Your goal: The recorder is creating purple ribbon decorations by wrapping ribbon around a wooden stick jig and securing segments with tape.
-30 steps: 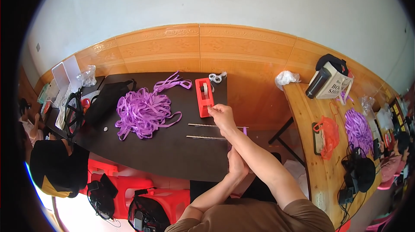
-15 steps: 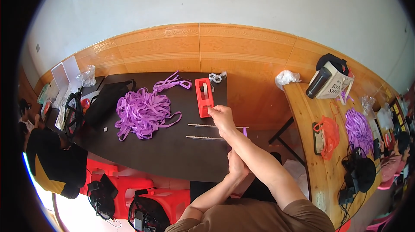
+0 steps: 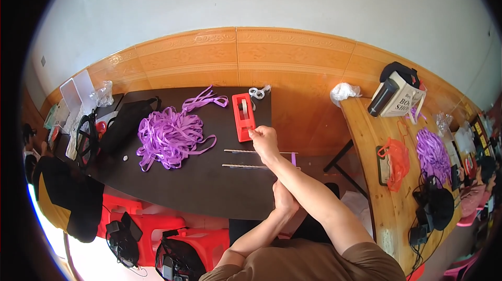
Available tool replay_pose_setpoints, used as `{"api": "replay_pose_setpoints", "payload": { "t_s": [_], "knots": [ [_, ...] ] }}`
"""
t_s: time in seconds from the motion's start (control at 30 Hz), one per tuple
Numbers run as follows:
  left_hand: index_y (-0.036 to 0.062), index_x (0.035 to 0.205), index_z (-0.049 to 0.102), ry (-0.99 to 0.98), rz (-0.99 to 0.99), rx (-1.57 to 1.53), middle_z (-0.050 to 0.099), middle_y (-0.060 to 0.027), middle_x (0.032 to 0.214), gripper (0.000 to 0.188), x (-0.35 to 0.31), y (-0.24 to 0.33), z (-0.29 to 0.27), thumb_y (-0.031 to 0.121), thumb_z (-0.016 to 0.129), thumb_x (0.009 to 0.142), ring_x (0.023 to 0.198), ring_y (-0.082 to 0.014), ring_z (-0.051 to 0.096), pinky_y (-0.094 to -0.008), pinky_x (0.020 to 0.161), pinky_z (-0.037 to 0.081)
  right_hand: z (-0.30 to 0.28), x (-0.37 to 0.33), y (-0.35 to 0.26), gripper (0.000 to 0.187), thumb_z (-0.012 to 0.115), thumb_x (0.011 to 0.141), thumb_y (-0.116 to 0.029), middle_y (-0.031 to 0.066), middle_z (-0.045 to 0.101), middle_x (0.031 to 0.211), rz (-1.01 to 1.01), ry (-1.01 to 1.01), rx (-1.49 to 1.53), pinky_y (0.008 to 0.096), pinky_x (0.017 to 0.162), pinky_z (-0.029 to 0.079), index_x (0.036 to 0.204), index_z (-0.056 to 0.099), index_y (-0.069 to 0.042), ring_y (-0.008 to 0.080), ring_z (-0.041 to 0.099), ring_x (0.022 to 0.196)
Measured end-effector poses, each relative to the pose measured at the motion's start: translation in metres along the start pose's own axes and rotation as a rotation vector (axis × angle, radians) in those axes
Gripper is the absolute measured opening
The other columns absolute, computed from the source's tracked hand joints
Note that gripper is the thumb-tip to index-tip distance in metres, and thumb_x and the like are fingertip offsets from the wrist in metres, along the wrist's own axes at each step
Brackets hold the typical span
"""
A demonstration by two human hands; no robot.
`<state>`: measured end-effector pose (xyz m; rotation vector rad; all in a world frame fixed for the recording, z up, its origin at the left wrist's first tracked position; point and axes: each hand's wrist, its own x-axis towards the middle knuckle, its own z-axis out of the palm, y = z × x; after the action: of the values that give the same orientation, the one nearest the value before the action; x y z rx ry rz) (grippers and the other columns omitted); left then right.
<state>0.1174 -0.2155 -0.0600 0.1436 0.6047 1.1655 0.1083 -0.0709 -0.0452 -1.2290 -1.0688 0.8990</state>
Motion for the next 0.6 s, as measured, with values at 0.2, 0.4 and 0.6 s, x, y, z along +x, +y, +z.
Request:
{"api": "replay_pose_setpoints", "payload": {
  "t_s": [0.2,0.4,0.6],
  "knots": [
    [-0.0028,0.107,0.057,-0.016,0.026,0.019,0.062,-0.0115,0.099,0.033,0.013,-0.01,-0.011,0.024,0.043,0.095,0.087,-0.0207,0.06,-0.034,0.079,0.048,-0.011,-0.001,-0.002,0.023,0.065,0.08,-0.007,-0.0017,0.049,0.055,0.088,-0.095,-0.128,0.0266,0.044,0.029,0.059,0.057,0.0,0.0052,0.04,0.051],
    [0.0035,0.099,0.057,0.035,0.089,0.094,0.064,-0.0066,0.094,0.038,0.015,-0.012,-0.015,0.04,0.047,0.095,0.078,-0.0156,0.059,-0.0273,0.066,0.042,-0.097,0.014,-0.047,0.022,0.063,0.084,-0.032,-0.0022,0.062,0.084,0.258,-0.61,-0.135,0.0263,0.073,0.039,0.087,0.065,-0.01,0.0066,0.053,0.083],
    [0.0032,0.093,0.058,0.099,0.127,0.111,0.063,-0.007,0.089,0.049,0.015,-0.01,-0.004,0.051,0.048,0.091,0.077,-0.0154,0.058,-0.0274,0.065,0.039,-0.174,0.01,-0.062,0.023,0.055,0.09,-0.024,0.0019,0.059,0.082,0.145,-0.849,-0.282,0.0256,0.08,0.041,0.091,0.063,-0.002,0.0114,0.053,0.085]
  ]
}}
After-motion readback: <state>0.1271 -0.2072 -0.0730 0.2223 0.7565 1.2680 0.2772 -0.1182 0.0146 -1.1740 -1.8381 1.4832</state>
